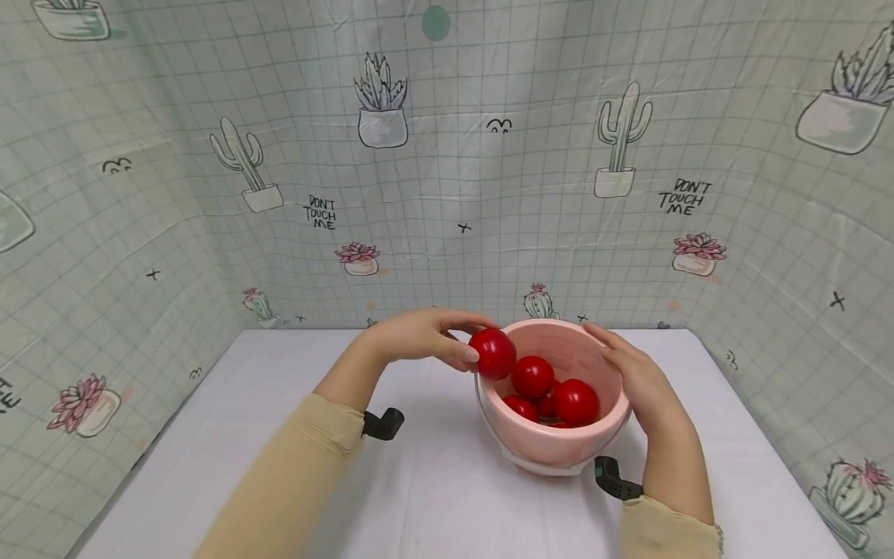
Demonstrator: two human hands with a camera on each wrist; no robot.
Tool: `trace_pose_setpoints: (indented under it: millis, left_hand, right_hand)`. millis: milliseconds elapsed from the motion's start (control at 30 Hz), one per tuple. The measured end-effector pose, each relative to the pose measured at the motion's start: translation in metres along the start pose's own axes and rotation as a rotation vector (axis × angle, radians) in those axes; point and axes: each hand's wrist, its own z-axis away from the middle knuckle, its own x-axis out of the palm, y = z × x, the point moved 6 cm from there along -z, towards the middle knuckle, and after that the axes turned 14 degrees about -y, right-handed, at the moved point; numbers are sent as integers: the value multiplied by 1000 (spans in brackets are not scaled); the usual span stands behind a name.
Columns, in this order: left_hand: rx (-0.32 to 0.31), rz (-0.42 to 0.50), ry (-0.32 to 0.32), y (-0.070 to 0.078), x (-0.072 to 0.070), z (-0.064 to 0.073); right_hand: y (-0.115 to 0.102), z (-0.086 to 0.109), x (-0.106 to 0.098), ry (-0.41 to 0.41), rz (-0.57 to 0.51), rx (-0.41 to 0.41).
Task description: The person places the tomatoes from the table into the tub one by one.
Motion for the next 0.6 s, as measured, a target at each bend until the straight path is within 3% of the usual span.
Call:
trace_pose_setpoints:
  millis: [267,467,600]
  left_hand:
    - [-49,-65,-14,12,6,-25]
    - [-95,-206,-5,19,10,-42]
    - [-114,-162,-28,18,15,-57]
  right_hand:
    - [0,0,0,-4,7,-2]
    - [-1,1,-1,-7,6,-1]
    - [-1,1,0,-12,-9,-2]
